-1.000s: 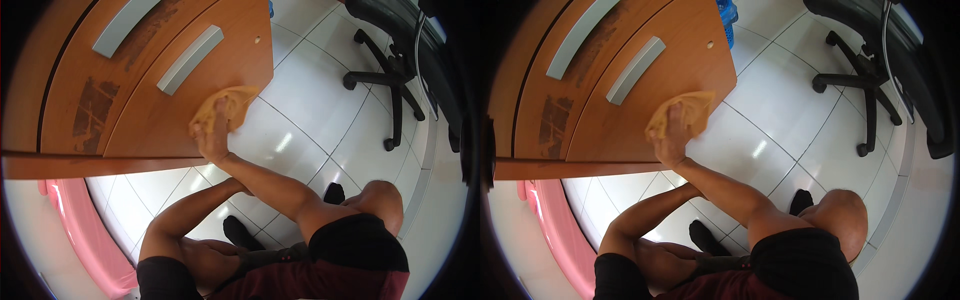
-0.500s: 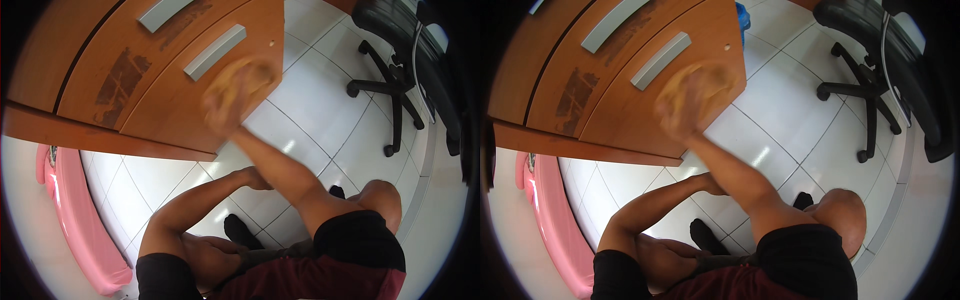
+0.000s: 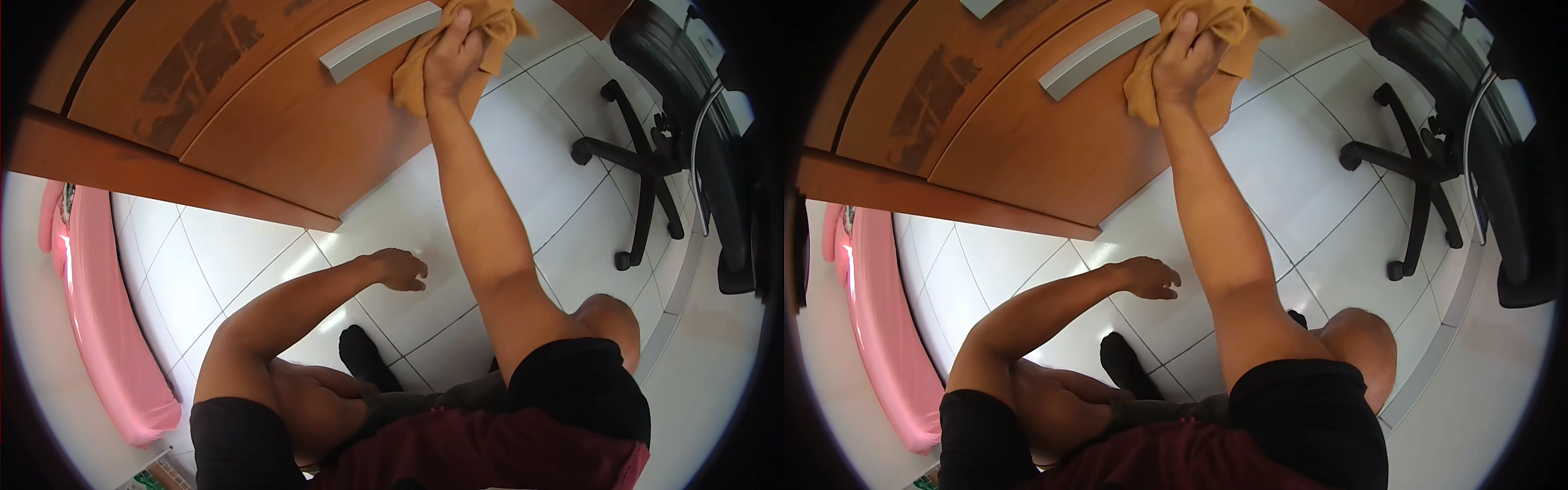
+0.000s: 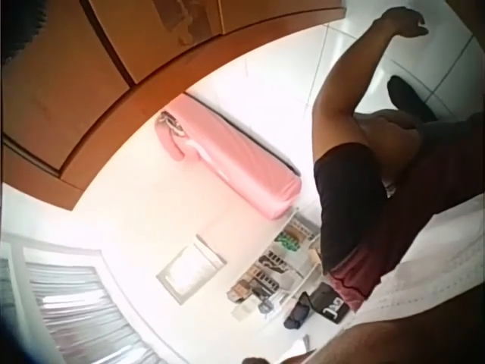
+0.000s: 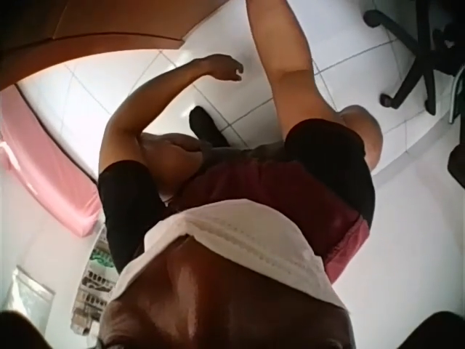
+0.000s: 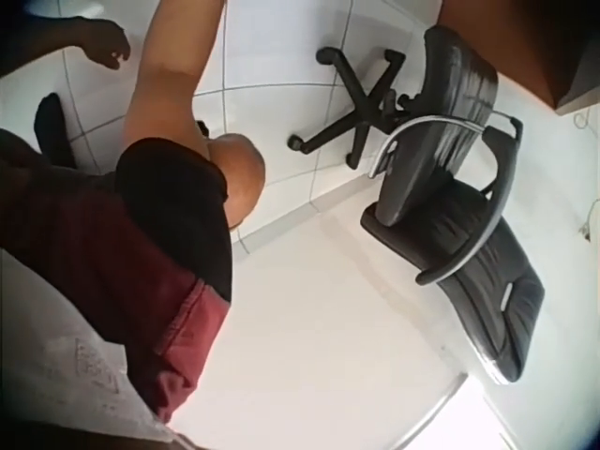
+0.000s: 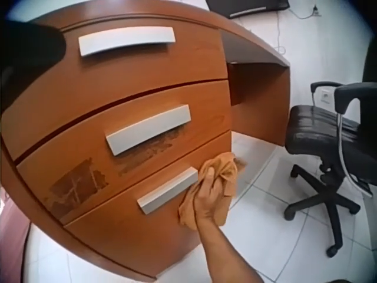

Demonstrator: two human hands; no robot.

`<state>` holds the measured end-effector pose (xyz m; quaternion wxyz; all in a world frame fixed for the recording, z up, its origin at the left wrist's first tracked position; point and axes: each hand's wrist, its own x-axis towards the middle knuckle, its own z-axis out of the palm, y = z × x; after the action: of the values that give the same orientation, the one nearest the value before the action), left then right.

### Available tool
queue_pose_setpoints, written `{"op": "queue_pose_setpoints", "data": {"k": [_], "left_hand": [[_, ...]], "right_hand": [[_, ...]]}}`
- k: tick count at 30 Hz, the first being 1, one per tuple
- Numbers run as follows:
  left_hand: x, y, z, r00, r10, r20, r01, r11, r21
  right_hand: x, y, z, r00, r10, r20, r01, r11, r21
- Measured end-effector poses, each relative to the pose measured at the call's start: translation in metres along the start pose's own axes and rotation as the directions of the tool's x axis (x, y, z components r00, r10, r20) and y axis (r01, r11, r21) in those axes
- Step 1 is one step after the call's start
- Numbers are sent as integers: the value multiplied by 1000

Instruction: Cleaning the exterior of a wooden cabinet and the legs/wheels of an office chair using a cloth.

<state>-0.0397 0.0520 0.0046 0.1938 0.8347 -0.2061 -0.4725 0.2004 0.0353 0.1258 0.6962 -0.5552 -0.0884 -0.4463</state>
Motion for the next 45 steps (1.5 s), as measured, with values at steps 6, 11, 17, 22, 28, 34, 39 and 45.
{"op": "queue_pose_setpoints", "data": {"k": [6,11,17,22,28,34,39,45], "left_hand": [[4,0,-6,999,37,14,-37,999,32],[13,7,-19,1000,1,-19,0,999,32],[13,17,-32,1000,-6,-26,6,1000,-14],[14,18,-26,1000,-21,-2,21,1000,6],[14,15,-25,1000,-5,5,4,1000,16],[17,10,-38,999,-27,37,25,998,63],[15,13,-41,997,-59,-48,58,998,-35],[11,7,-23,999,-51,-13,51,999,-15]], "right_hand": [[-52,-6,-26,996,69,49,-55,969,-239],[-39,6,-51,968,198,155,-122,909,-399],[-18,37,-80,854,-172,491,377,855,-357],[-22,10,-57,934,252,252,-127,896,-426],[23,-11,-55,533,816,221,-839,477,263],[39,-46,-53,294,860,416,-893,92,440],[60,-73,-24,683,610,402,-664,289,689],[-22,-8,-33,913,329,243,-292,940,-175]]}}
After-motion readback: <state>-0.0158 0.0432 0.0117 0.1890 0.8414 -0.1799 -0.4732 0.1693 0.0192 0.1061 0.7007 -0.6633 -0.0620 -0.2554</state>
